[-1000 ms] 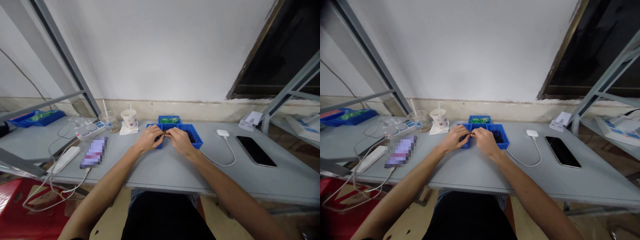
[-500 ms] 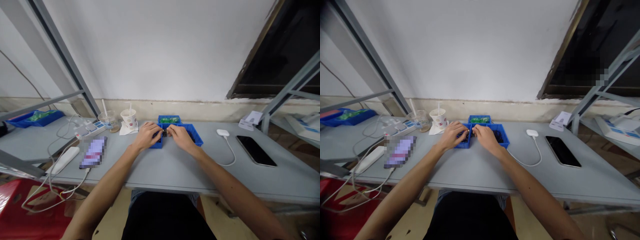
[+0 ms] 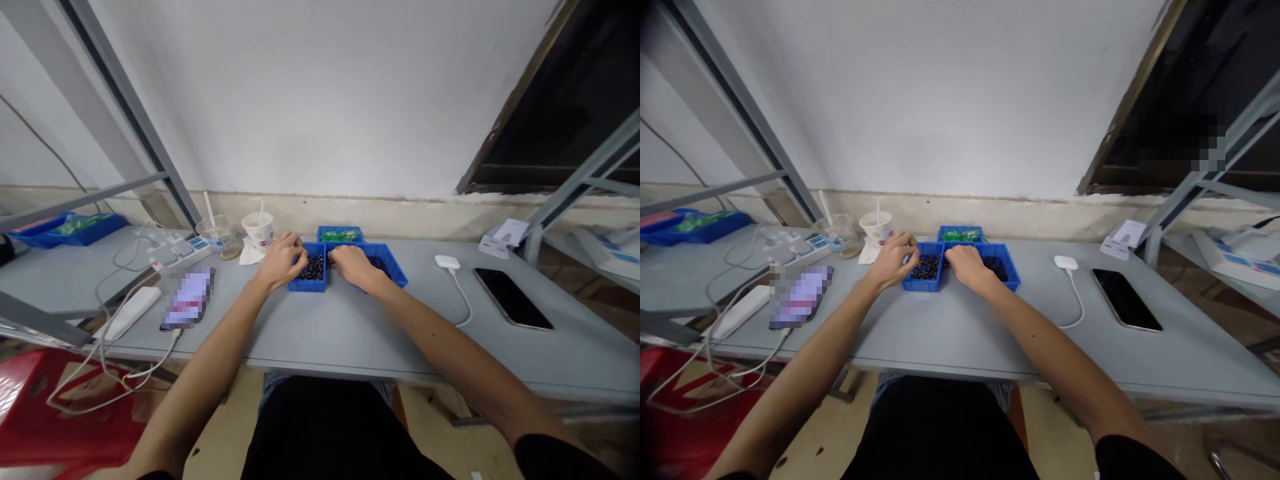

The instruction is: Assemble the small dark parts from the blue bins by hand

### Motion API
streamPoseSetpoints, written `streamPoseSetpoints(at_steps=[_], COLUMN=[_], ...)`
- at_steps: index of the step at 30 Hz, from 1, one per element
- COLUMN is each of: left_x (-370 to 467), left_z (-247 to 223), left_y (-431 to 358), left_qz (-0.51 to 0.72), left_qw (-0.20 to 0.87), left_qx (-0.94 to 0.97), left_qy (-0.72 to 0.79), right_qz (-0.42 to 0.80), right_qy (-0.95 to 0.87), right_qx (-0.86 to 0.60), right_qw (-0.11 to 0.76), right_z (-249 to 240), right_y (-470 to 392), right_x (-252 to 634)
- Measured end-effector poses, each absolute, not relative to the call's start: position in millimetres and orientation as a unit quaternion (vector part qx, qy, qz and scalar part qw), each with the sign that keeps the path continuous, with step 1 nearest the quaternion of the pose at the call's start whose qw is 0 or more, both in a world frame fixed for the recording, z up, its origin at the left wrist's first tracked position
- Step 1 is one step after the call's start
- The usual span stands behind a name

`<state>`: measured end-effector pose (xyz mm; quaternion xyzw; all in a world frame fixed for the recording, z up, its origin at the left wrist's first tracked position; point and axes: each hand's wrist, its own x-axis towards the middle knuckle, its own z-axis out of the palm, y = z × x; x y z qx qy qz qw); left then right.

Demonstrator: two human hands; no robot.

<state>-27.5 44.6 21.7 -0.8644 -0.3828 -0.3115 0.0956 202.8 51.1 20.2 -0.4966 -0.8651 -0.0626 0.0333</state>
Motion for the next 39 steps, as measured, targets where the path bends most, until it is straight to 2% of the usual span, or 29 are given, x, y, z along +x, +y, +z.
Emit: streamPoseSetpoints(at_steps=[4, 9, 22, 31, 39], left_x=[-29, -23, 5, 7, 6], left_z=[20, 24, 23, 24, 23], left_y=[47, 42, 22, 21, 22], left_qz=[-0.32, -0.333, -0.268, -0.296, -0.335], left_qw=[0.102, 0.078, 0.072, 0.059, 0.032], left_qx=[-0.843, -0.856, -0.914, -0.909, -0.893], left_qy=[-0.42, -0.387, -0.295, -0.289, -0.298], right_qz=[-0.049, -0.033, -0.043, -0.009, 0.003], right_qy=[-0.866, -0.866, -0.885, -0.892, -0.855], right_qx=[-0.497, -0.499, -0.357, -0.287, -0.338], right_qw=[0.016, 0.012, 0.295, 0.35, 0.394], right_z=[22, 23, 13, 7, 8], right_y=[49, 43, 13, 11, 10], right_x=[198, 199, 233, 227, 225])
